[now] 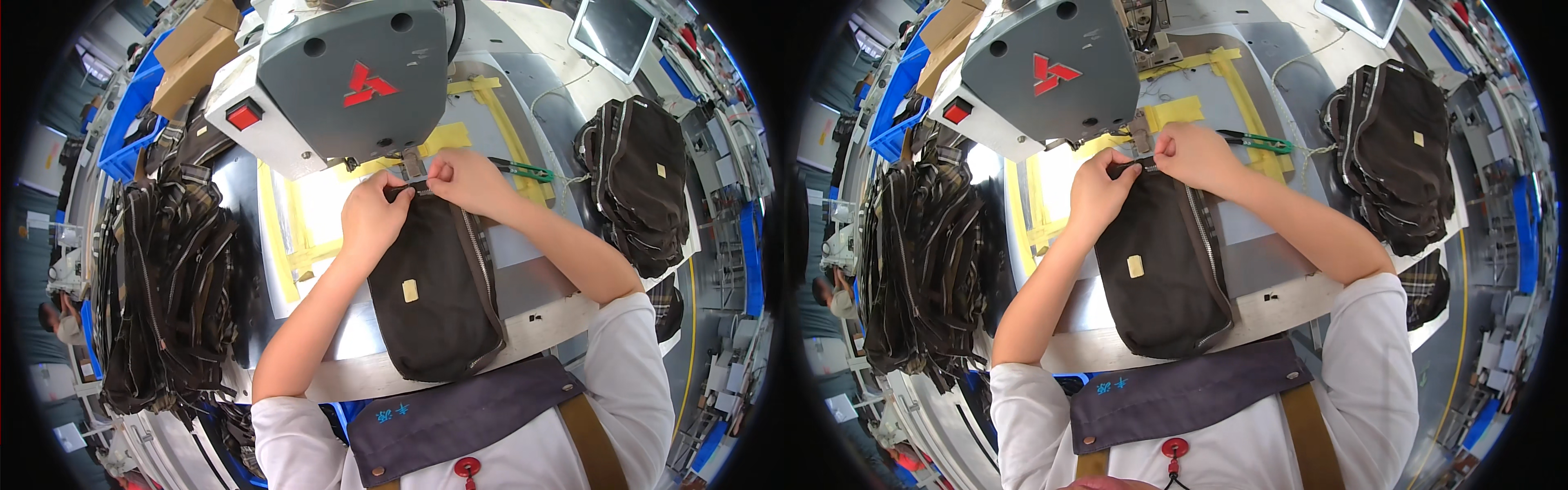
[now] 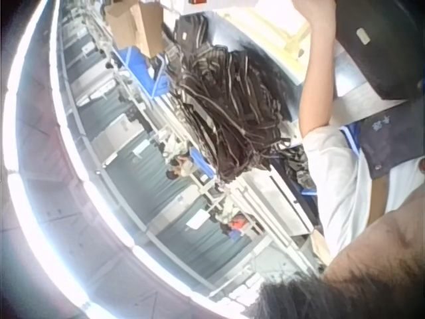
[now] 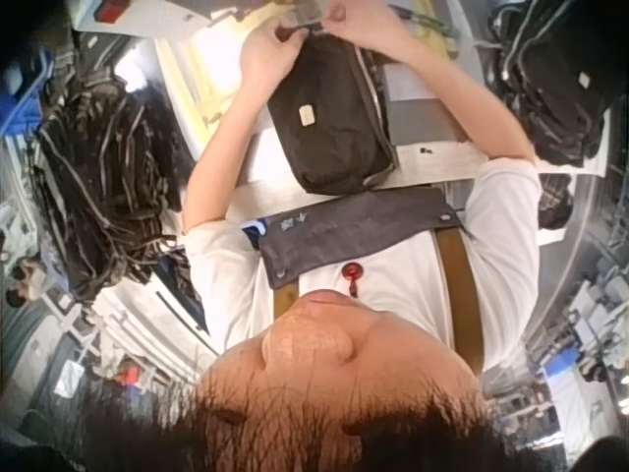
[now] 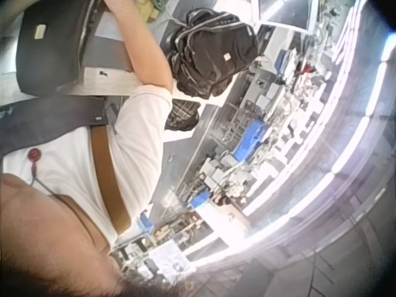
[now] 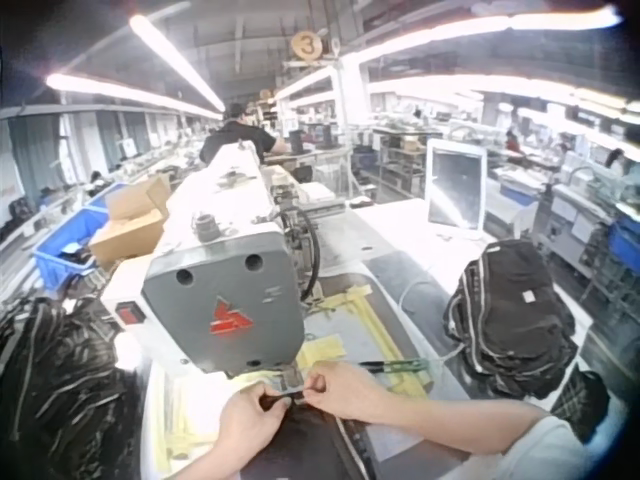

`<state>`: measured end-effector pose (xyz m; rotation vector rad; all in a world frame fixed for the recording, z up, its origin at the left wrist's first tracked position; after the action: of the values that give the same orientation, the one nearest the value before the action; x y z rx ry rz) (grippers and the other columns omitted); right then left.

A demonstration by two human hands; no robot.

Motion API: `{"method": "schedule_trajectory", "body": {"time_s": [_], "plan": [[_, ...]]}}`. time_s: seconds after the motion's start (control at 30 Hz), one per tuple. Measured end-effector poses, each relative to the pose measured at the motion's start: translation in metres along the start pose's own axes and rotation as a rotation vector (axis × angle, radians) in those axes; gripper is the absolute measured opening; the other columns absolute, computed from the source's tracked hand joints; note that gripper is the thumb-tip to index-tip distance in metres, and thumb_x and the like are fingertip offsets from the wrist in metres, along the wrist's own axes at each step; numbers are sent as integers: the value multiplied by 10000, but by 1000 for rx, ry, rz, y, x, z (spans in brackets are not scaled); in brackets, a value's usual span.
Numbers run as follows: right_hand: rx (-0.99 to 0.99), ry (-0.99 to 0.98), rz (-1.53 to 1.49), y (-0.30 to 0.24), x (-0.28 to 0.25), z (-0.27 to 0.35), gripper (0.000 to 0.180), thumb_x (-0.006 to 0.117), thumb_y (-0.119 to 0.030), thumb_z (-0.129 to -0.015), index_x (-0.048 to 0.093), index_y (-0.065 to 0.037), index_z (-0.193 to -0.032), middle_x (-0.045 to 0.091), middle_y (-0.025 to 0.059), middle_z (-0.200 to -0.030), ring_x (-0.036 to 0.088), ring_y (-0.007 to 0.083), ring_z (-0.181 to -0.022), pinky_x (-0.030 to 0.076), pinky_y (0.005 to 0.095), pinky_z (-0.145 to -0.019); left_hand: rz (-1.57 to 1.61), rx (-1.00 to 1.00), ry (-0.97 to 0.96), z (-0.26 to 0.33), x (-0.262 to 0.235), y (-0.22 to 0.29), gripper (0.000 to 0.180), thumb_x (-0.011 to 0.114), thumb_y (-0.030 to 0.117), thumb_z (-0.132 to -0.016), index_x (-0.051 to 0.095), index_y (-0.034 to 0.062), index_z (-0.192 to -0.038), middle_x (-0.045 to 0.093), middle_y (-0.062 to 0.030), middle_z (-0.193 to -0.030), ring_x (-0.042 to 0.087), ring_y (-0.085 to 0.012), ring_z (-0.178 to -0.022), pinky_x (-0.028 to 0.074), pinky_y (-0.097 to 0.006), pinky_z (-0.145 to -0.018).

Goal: The person operates an industrial sewing machine to stitch the edges of dark fabric bags. They repeatedly align the bag under the needle, sew a short seam, and then trim the excess thread with scissors before moving to the next bag.

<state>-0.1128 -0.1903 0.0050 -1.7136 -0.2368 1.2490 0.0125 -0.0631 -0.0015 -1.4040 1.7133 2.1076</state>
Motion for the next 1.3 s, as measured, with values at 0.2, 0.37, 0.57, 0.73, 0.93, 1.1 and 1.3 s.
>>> {"method": "schedule_trajectory", "body": {"time_s": [0.2, 0.37, 0.57, 0.73, 0.93, 1.1, 1.3], "plan": [[-40, -59, 149, 5, 2, -26, 173, 665, -168, -724, 606, -34, -817, 626, 90, -693, 619, 235, -656, 475, 349, -621, -85, 40, -62, -18, -1, -4, 232, 711, 214, -792, 667, 12, -897, 682, -104, -786, 634, -218, -713, 478, -332, -692], [64, -136, 166, -3, -2, -41, 164, 647, -170, -718, 627, -64, -842, 648, 110, -767, 633, 291, -756, 487, 388, -681, -81, -54, -114, -30, -7, -1, 250, 698, 235, -809, 684, 20, -937, 704, -105, -861, 665, -223, -811, 491, -328, -758], [-215, 11, 231, -14, -9, -30, 105, 642, -113, -760, 663, -86, -860, 647, 71, -888, 640, 262, -840, 503, 396, -705, -25, 18, -72, -37, -8, -6, 284, 693, 231, -819, 685, 41, -1030, 710, -105, -943, 673, -219, -873, 498, -321, -806], [-669, 96, 327, -5, -1, -18, 110, 625, -50, -787, 684, -68, -878, 622, 41, -994, 636, 230, -869, 528, 366, -722, -11, 88, -31, -38, -3, -9, 270, 702, 176, -807, 673, 29, -1032, 702, -102, -944, 672, -216, -866, 503, -326, -789], [-723, 76, 460, -12, 3, -14, 159, 605, -37, -786, 678, -25, -928, 631, 47, -1012, 639, 228, -890, 543, 344, -736, -46, 174, 48, -37, -4, -10, 247, 721, 149, -787, 671, 28, -996, 695, -105, -925, 670, -237, -853, 508, -333, -781], [-743, 105, 463, -6, 6, -12, 196, 602, -44, -782, 672, -24, -964, 625, 62, -1058, 633, 229, -912, 542, 334, -753, -46, 175, 45, -39, -3, -9, 239, 728, 141, -783, 670, 30, -987, 693, -105, -921, 671, -249, -848, 510, -338, -775], [-842, 47, 641, -9, 9, -10, 271, 589, -54, -778, 643, -28, -1043, 593, 64, -1076, 619, 215, -911, 534, 321, -764, -51, 137, 45, -39, -1, -12, 214, 723, 139, -800, 680, 18, -972, 696, -112, -878, 674, -248, -806, 515, -346, -738]]}}
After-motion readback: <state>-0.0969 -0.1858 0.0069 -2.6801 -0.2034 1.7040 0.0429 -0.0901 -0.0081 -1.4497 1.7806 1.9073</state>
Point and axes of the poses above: each hand's wrist, its own z-axis away from the middle knuckle, its own x-axis out of the palm, y = z × x, the point moved 3 cm from there along -z, towards the middle knuckle
